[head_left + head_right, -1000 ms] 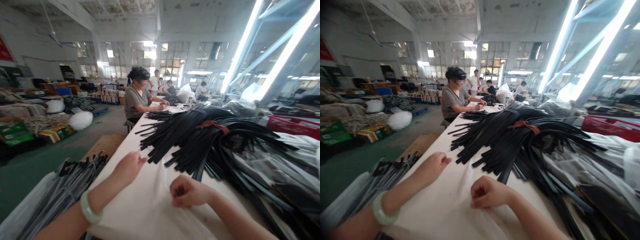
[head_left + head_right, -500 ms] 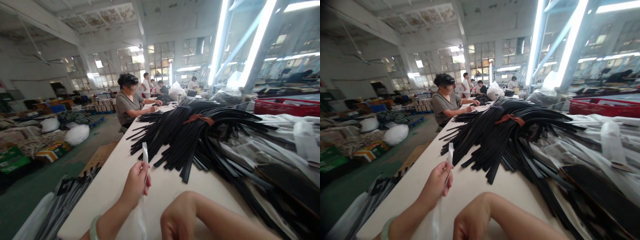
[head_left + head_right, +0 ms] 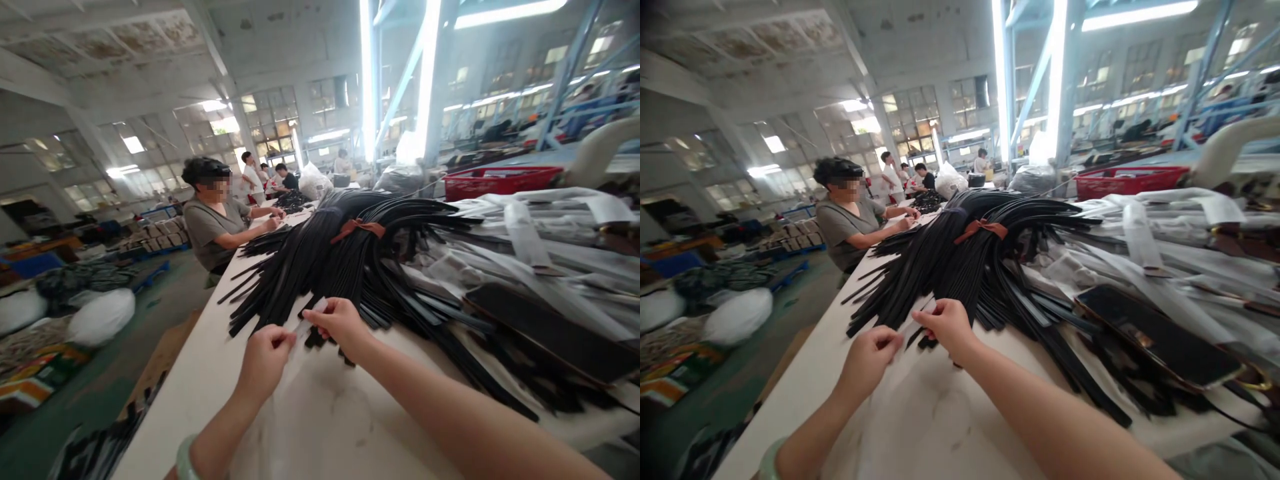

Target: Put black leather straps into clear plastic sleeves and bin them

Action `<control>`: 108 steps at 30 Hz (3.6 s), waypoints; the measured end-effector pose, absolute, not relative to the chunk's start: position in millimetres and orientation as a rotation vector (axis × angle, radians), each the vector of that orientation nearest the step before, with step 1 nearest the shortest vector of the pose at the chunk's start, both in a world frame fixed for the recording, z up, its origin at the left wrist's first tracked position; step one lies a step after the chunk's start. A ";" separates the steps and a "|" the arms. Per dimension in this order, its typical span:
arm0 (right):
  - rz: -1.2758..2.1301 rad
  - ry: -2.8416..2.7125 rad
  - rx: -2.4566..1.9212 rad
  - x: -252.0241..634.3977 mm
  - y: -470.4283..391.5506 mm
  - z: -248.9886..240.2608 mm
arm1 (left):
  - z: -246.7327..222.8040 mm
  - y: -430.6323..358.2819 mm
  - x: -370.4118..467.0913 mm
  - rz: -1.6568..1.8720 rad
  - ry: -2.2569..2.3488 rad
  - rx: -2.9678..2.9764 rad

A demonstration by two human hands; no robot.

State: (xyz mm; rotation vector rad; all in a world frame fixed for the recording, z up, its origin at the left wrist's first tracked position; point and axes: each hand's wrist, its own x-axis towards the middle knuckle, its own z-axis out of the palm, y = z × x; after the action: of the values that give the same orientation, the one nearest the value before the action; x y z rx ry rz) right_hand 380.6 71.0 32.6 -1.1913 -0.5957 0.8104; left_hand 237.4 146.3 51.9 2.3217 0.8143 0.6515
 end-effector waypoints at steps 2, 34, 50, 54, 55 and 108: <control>0.781 -0.585 -1.243 384.8 71.0 33.0 | 50.6 150.1 239.7 0.795 0.771 2.412; 1.051 -0.578 -1.160 356.8 66.0 20.1 | 42.2 139.1 231.0 0.576 0.787 2.125; 0.998 -1.017 -1.309 346.0 62.3 17.9 | 46.4 153.4 226.8 0.473 0.593 1.427; 0.933 -1.035 -1.383 343.9 61.6 17.1 | 46.2 155.2 226.0 0.505 0.623 1.315; 0.923 -1.028 -1.381 344.7 61.2 18.1 | 46.2 155.7 225.8 0.468 0.586 1.310; 0.312 -1.067 -1.324 360.6 44.4 44.7 | 47.6 160.6 224.1 0.443 0.631 1.752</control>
State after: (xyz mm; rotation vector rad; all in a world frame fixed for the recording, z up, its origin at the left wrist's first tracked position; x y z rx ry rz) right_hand 360.6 44.4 44.7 -1.3236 -1.0672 0.3124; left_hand 224.1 160.6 47.6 1.7521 0.6314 0.4428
